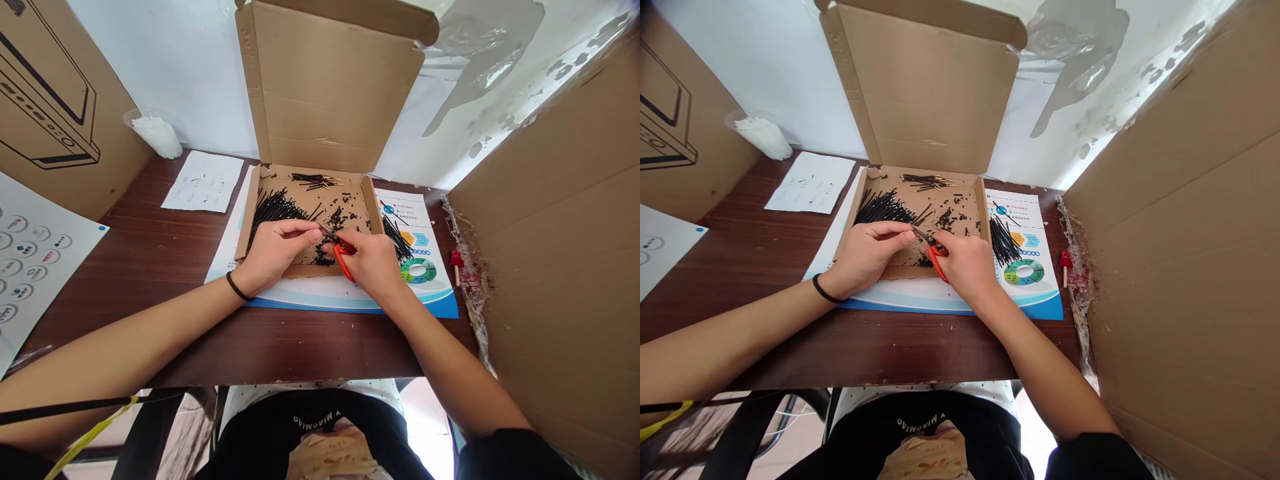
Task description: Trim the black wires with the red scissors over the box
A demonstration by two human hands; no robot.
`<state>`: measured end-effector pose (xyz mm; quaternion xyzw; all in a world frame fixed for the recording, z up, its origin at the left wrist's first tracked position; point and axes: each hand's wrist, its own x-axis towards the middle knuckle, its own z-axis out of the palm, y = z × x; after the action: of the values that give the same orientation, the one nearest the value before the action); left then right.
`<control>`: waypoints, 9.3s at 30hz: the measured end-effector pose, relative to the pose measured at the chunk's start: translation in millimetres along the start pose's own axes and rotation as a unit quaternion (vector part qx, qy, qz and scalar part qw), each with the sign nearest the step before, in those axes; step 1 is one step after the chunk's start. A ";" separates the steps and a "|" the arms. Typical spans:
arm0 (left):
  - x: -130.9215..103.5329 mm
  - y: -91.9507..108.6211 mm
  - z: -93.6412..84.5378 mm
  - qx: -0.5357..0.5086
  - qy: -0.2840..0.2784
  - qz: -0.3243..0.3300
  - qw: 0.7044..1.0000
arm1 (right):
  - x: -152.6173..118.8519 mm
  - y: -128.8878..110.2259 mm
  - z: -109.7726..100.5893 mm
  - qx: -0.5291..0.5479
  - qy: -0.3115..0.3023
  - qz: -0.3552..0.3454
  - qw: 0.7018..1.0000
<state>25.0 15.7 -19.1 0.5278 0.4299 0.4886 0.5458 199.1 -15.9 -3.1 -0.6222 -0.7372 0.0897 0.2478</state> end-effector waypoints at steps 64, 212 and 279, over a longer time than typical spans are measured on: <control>-4.3 16.6 -2.4 0.168 -0.069 0.086 0.980 | 0.6 0.4 -6.3 0.056 -0.009 -0.023 0.998; -5.2 13.2 0.0 0.128 -0.020 0.118 0.984 | -1.0 -2.7 -7.4 0.038 0.055 -0.031 0.997; 0.1 5.3 1.5 0.001 -0.003 0.075 0.997 | 0.4 -1.4 -4.1 0.175 0.069 0.047 0.981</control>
<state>26.1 15.4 -13.6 0.5609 0.3875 0.5260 0.5085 199.8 -16.5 1.2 -0.6075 -0.6613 0.1855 0.3989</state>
